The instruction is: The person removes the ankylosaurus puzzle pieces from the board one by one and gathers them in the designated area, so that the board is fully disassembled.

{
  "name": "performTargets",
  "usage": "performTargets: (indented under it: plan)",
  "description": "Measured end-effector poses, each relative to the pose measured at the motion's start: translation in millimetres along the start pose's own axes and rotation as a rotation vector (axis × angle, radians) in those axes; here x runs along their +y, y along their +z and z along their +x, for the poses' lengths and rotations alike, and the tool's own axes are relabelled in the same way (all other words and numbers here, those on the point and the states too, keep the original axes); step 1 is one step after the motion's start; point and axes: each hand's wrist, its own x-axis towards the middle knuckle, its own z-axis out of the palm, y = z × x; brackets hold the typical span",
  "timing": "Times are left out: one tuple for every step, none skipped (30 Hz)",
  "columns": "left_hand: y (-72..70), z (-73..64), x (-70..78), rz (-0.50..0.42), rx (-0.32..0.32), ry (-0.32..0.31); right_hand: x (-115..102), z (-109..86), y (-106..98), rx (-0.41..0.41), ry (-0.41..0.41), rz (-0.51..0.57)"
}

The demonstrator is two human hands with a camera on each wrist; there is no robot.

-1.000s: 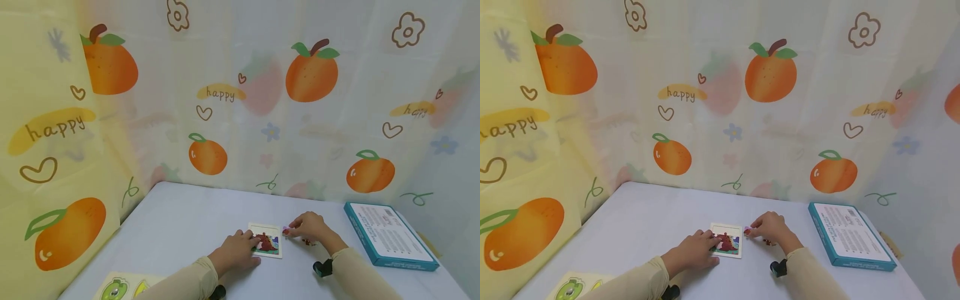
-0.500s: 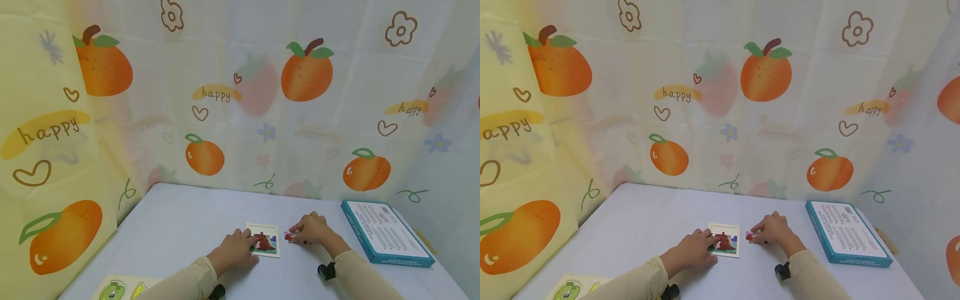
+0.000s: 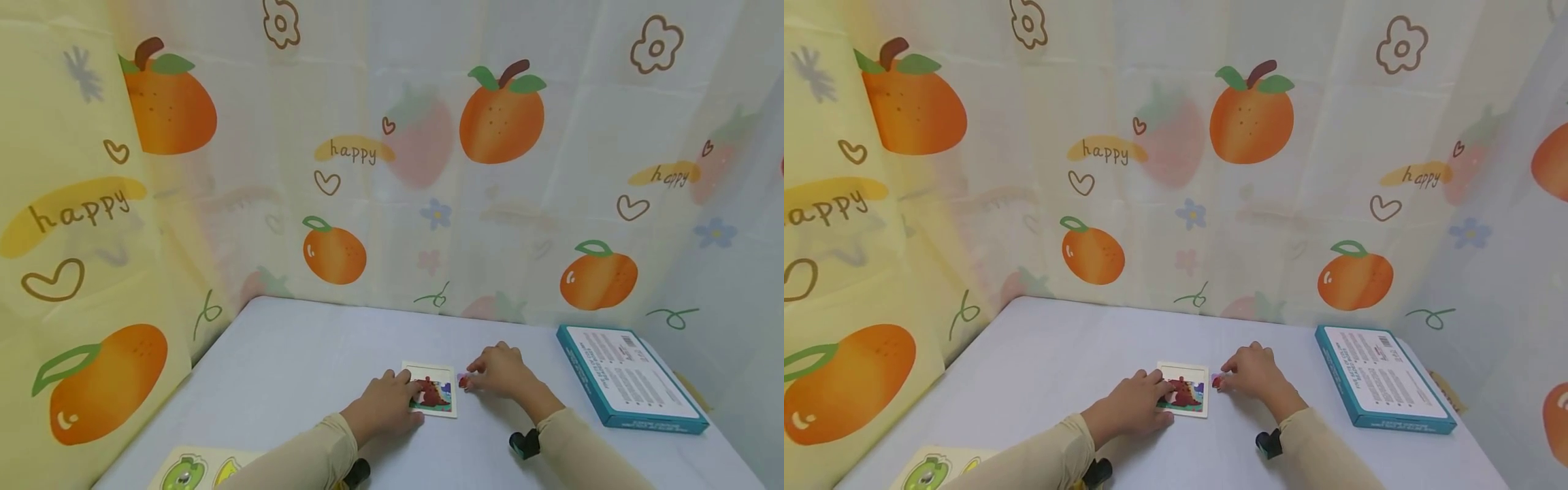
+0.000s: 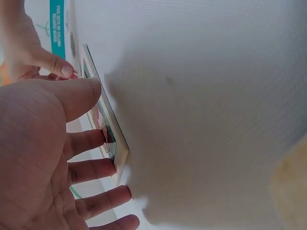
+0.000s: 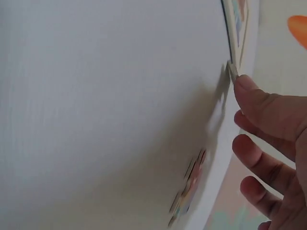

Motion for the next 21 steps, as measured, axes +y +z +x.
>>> performTargets:
  plan:
    - [0.3,0.7,0.0,0.004,0.0,-0.001,2.3,0.1,-0.3,-0.003,0.004,-0.015]
    - [0.5,1.3,0.1,0.006,-0.001,-0.003,4.3,-0.1,-0.8,-0.011,0.009,-0.027]
    - [0.5,1.5,0.0,0.008,-0.001,-0.003,6.4,-0.4,-1.2,-0.017,0.013,-0.039]
    - [0.6,1.7,-0.1,0.011,0.001,-0.004,7.8,-0.8,-1.6,-0.023,0.016,-0.049]
    - [0.7,1.7,-0.2,0.014,0.004,-0.003,9.2,-0.9,-1.4,-0.028,0.017,-0.06]
    - [0.6,1.5,-0.2,0.015,0.006,-0.004,10.1,-1.0,-1.3,-0.032,0.016,-0.069]
    - [0.5,1.3,-0.4,0.017,0.009,-0.004,10.4,-0.9,-0.9,-0.034,0.015,-0.075]
    - [0.2,1.2,-0.5,0.019,0.01,-0.004,10.2,-1.0,-0.8,-0.036,0.013,-0.085]
    - [-0.5,0.9,-0.5,0.021,0.013,-0.002,10.5,-0.7,-0.4,-0.034,0.009,-0.095]
    - [-1.3,0.6,-0.2,0.022,0.013,-0.003,10.5,-0.7,-0.6,-0.035,0.008,-0.101]
    - [-2.3,0.4,0.2,0.022,0.011,-0.004,10.5,-0.5,-0.9,-0.035,0.005,-0.108]
    - [-3.1,0.4,0.5,0.022,0.01,-0.004,10.5,-0.5,-1.6,-0.037,0.006,-0.111]
    - [-3.9,0.6,0.8,0.02,0.007,-0.004,10.5,-0.5,-2.3,-0.039,0.005,-0.111]
    - [-4.6,0.6,1.1,0.02,0.006,-0.005,10.3,-0.6,-3.3,-0.043,0.011,-0.106]
    - [-5.4,0.7,1.5,0.016,0.005,-0.005,9.9,-1.0,-4.4,-0.046,0.01,-0.099]
    - [-6.2,0.6,1.9,0.015,0.003,-0.006,9.4,-1.2,-5.6,-0.053,0.016,-0.092]
    - [-6.7,0.6,2.0,0.015,0.002,-0.005,9.1,-1.2,-6.3,-0.058,0.019,-0.086]
    - [-6.8,0.6,2.1,0.016,0.003,-0.004,8.6,-1.4,-6.8,-0.062,0.023,-0.079]
    - [-6.9,0.6,2.0,0.018,0.006,-0.002,7.8,-1.5,-7.2,-0.063,0.025,-0.074]
    - [-6.9,0.6,2.0,0.022,0.009,0.0,6.4,-1.8,-7.3,-0.062,0.023,-0.077]
    - [-6.9,0.6,1.8,0.025,0.012,0.002,4.9,-2.0,-7.1,-0.053,0.01,-0.084]
